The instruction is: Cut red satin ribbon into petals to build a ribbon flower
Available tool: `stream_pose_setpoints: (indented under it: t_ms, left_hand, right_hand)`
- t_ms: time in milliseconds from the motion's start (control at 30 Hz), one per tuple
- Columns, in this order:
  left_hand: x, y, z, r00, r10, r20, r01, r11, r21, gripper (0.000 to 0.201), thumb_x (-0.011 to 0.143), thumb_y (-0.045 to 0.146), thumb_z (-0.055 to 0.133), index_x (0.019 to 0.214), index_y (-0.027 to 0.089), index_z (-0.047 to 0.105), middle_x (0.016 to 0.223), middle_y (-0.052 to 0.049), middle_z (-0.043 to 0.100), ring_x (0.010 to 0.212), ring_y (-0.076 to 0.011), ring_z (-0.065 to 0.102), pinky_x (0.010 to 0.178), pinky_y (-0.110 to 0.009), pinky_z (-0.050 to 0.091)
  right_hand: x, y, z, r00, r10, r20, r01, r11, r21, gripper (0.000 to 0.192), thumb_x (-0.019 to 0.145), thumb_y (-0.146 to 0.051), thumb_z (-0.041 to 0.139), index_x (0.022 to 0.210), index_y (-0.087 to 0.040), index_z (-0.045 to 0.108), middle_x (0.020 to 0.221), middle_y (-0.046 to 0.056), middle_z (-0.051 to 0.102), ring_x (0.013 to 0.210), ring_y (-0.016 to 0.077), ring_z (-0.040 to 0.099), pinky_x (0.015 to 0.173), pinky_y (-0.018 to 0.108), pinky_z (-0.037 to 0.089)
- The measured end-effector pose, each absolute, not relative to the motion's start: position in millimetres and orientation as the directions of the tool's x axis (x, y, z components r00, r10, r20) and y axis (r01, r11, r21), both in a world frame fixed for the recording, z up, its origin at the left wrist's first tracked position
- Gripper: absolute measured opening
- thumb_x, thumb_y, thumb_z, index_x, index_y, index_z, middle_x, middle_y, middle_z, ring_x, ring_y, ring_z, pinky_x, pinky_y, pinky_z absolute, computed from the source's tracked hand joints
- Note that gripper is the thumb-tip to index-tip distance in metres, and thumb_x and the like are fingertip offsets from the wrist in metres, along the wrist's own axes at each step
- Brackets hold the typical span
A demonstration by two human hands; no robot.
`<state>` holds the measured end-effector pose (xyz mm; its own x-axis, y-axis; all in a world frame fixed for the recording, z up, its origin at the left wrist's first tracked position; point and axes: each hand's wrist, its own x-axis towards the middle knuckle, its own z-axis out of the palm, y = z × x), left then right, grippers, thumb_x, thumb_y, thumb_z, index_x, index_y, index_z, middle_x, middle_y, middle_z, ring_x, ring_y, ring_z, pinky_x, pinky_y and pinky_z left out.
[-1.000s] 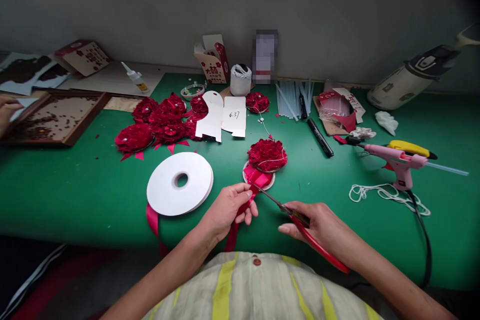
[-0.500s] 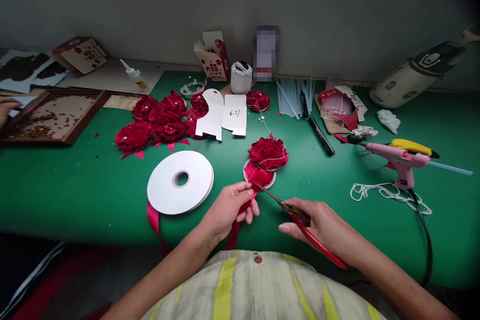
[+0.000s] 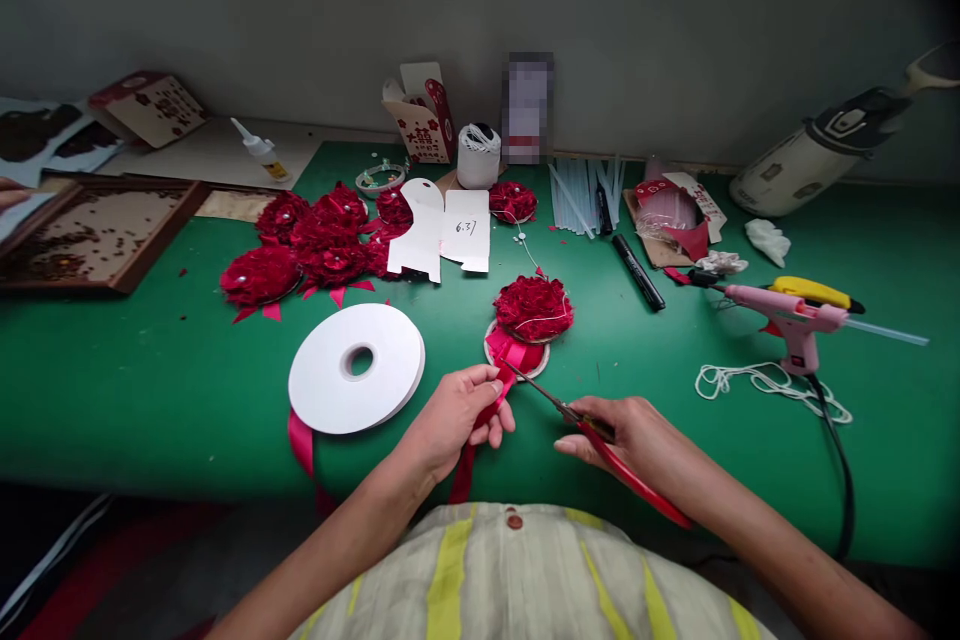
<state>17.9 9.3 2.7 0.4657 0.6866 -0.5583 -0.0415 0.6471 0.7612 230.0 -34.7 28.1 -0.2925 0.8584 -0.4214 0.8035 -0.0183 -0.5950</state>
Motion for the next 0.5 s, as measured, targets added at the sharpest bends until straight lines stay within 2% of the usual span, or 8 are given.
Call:
stream_pose_setpoints:
  t_ms: [133, 300, 400, 500]
  left_hand:
    - [13, 8, 4, 0.458, 0.68, -0.573, -0.036, 0.659, 0.752, 0.02, 0.082, 0.035, 0.052, 0.079, 0.015, 0.049, 0.058, -0.003, 0.061, 0.039, -0.0052, 0.047, 0.034, -0.016, 0.017]
    - [7, 4, 8, 0.396, 0.721, -0.569, -0.083, 0.645, 0.76, 0.021, 0.082, 0.037, 0.051, 0.084, 0.016, 0.048, 0.057, -0.001, 0.06, 0.039, -0.0062, 0.047, 0.035, -0.016, 0.021]
    - [6, 3, 9, 0.386, 0.739, -0.552, -0.134, 0.637, 0.759, 0.015, 0.082, 0.031, 0.05, 0.086, 0.016, 0.049, 0.058, 0.0, 0.059, 0.041, -0.0065, 0.047, 0.038, -0.017, 0.026]
    - [6, 0, 9, 0.436, 0.744, -0.506, -0.208, 0.631, 0.748, 0.017, 0.082, 0.027, 0.052, 0.092, 0.014, 0.051, 0.069, -0.004, 0.063, 0.051, -0.0085, 0.054, 0.046, -0.019, 0.036]
  right_hand:
    - [230, -32, 29, -0.278, 0.87, -0.407, 0.814, -0.012, -0.581, 0.04, 0.08, -0.055, 0.049, 0.072, -0.018, 0.062, 0.05, -0.002, 0.05, 0.047, 0.0118, 0.041, 0.047, 0.022, 0.025]
    - [233, -32, 39, -0.312, 0.834, -0.456, 0.772, -0.057, -0.633, 0.039, 0.081, -0.057, 0.047, 0.089, -0.021, 0.06, 0.059, -0.002, 0.054, 0.052, 0.0131, 0.045, 0.05, 0.022, 0.031]
    - [234, -36, 44, -0.324, 0.815, -0.481, 0.747, -0.091, -0.659, 0.04, 0.081, -0.057, 0.046, 0.095, -0.021, 0.058, 0.063, -0.002, 0.054, 0.055, 0.0134, 0.046, 0.053, 0.023, 0.035]
    - [234, -40, 47, -0.324, 0.806, -0.495, 0.743, -0.107, -0.66, 0.039, 0.082, -0.056, 0.046, 0.095, -0.021, 0.057, 0.068, -0.001, 0.055, 0.059, 0.0143, 0.047, 0.056, 0.024, 0.037]
